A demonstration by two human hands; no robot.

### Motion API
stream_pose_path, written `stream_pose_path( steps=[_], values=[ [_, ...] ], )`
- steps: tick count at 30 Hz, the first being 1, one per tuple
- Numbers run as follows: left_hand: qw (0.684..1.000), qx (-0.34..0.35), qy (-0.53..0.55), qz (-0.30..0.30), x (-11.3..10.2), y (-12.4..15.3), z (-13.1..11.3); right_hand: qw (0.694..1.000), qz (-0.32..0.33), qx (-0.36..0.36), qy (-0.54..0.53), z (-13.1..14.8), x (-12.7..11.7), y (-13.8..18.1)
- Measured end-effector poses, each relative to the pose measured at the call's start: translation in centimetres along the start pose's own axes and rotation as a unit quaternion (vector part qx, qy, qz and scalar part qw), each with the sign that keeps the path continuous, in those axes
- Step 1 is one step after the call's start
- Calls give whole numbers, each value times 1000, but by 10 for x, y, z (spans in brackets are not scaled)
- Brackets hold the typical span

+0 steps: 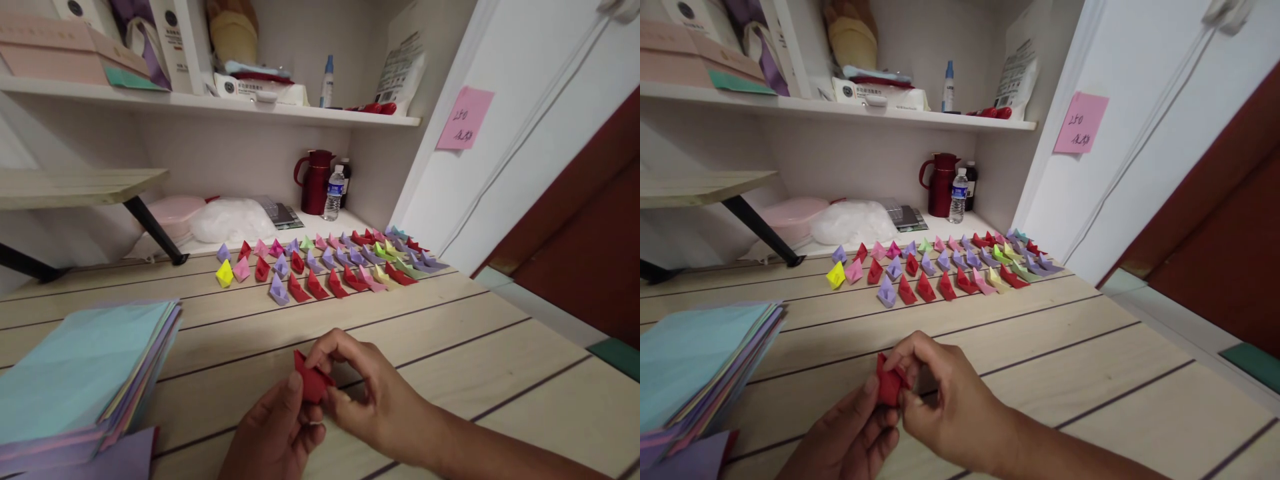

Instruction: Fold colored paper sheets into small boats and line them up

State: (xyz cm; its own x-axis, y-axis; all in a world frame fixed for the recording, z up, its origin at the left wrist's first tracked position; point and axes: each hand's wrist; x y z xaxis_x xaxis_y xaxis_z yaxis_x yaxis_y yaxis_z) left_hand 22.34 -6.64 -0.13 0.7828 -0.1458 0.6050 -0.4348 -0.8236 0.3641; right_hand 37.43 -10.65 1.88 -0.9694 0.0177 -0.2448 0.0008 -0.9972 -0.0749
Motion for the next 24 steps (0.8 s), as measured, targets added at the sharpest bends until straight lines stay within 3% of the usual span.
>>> stream_pose_path(
  steps=[6,11,24],
  values=[
    [999,39,-32,-2,-3,-2,4,997,-54,10,57,-5,-1,-2],
    [988,100,-119,10,-10,-6,8,995,-58,14,78,-5,-2,-2],
    [993,63,-100,-4,-9,-4,8,992,-46,-43,108,-2,-6,-5]
  ],
)
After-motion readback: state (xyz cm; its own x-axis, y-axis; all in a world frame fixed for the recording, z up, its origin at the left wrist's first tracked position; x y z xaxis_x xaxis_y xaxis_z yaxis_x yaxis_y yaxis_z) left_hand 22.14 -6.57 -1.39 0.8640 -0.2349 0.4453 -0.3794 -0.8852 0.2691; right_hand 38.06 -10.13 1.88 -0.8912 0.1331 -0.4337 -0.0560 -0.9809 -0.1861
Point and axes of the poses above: each hand's wrist, its own y-axis away from the middle knuckle, its own x-axis out of the palm, z = x × y, and after that the axes turned 11 degrees about x, right-handed
